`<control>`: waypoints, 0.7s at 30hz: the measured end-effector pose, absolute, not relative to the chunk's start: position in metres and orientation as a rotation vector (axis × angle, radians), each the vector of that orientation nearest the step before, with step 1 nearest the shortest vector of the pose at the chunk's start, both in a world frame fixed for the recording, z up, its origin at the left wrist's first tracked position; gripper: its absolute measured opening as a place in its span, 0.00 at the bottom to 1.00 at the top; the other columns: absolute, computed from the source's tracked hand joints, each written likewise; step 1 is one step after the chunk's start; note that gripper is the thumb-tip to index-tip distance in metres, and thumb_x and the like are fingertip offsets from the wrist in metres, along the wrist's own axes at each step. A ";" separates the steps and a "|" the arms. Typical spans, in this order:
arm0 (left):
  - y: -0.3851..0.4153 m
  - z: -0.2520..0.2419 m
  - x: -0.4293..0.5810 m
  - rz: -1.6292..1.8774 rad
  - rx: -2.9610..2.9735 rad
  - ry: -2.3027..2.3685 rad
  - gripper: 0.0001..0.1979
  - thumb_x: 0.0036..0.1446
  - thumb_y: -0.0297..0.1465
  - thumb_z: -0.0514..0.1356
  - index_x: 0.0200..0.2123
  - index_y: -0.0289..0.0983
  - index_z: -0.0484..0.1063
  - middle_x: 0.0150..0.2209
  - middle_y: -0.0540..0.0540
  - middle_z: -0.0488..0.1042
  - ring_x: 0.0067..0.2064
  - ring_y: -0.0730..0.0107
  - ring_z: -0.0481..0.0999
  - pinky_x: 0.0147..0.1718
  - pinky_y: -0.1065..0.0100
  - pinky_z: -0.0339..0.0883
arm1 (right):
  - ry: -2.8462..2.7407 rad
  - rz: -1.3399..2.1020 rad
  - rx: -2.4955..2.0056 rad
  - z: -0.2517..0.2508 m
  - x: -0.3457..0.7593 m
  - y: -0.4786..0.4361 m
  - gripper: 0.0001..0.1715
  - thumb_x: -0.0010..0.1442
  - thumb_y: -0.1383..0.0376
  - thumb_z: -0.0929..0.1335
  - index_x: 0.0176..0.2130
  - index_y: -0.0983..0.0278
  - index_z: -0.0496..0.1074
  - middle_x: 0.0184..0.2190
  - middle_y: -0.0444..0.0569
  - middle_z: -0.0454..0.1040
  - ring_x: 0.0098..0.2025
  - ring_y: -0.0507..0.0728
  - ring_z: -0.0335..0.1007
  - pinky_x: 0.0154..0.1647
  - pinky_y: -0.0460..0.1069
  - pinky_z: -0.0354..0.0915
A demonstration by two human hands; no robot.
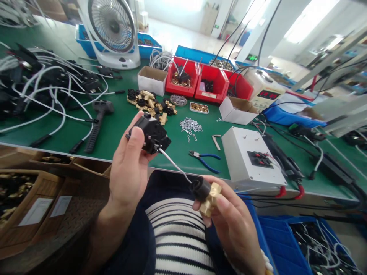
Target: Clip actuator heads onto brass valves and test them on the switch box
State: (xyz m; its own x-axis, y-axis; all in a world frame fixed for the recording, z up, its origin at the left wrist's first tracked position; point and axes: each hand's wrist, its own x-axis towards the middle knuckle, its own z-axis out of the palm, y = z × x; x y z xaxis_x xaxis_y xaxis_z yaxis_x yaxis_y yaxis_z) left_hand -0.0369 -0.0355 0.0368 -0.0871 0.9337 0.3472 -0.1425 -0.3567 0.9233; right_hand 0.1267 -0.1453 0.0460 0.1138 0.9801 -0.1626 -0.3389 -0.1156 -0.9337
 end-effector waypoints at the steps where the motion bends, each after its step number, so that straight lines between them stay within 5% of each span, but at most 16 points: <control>1: -0.031 0.040 -0.040 1.526 1.102 0.854 0.19 0.69 0.45 0.52 0.55 0.44 0.73 0.53 0.47 0.79 0.54 0.58 0.79 0.50 0.54 0.79 | -0.787 1.348 -1.091 0.046 0.127 -0.145 0.18 0.62 0.55 0.72 0.49 0.57 0.77 0.31 0.48 0.81 0.25 0.50 0.71 0.25 0.42 0.68; 3: -0.029 0.047 -0.043 1.380 0.788 0.724 0.19 0.67 0.47 0.55 0.47 0.40 0.76 0.45 0.46 0.82 0.48 0.58 0.82 0.46 0.55 0.80 | -0.805 1.370 -1.028 0.048 0.127 -0.144 0.18 0.61 0.57 0.73 0.51 0.54 0.77 0.37 0.48 0.83 0.27 0.49 0.72 0.30 0.43 0.71; 6: -0.035 0.051 -0.039 1.228 0.706 0.653 0.21 0.65 0.47 0.57 0.50 0.38 0.74 0.45 0.43 0.82 0.44 0.60 0.84 0.44 0.58 0.81 | -0.861 1.435 -0.939 0.050 0.123 -0.142 0.20 0.60 0.60 0.74 0.52 0.51 0.76 0.43 0.48 0.82 0.33 0.50 0.75 0.37 0.44 0.72; 11: -0.023 0.017 -0.026 1.259 1.199 0.983 0.30 0.64 0.50 0.55 0.63 0.41 0.65 0.59 0.41 0.75 0.54 0.56 0.79 0.50 0.56 0.77 | -1.018 1.406 -0.870 0.052 0.120 -0.141 0.21 0.61 0.66 0.73 0.53 0.50 0.76 0.50 0.46 0.80 0.38 0.49 0.74 0.44 0.43 0.72; 18: 0.018 -0.027 -0.031 1.298 1.568 1.382 0.33 0.62 0.50 0.57 0.60 0.30 0.67 0.61 0.28 0.69 0.66 0.41 0.64 0.67 0.39 0.50 | -1.115 1.343 -0.901 0.057 0.121 -0.140 0.21 0.62 0.69 0.72 0.52 0.48 0.75 0.52 0.44 0.79 0.37 0.48 0.73 0.41 0.42 0.72; 21: -0.001 -0.011 -0.041 1.407 1.655 1.354 0.34 0.63 0.52 0.56 0.60 0.31 0.66 0.64 0.31 0.64 0.69 0.47 0.58 0.70 0.45 0.46 | -1.075 1.380 -0.904 0.050 0.116 -0.141 0.29 0.62 0.68 0.72 0.59 0.45 0.70 0.53 0.44 0.78 0.40 0.49 0.75 0.44 0.44 0.73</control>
State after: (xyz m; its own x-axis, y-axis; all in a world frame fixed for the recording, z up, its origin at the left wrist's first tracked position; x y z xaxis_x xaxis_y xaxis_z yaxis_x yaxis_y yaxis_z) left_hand -0.0408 -0.0009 -0.0110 -0.0681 0.9299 0.3615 0.3260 -0.3217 0.8889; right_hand 0.1159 -0.1406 0.0501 -0.0957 0.9938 0.0564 -0.2981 0.0254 -0.9542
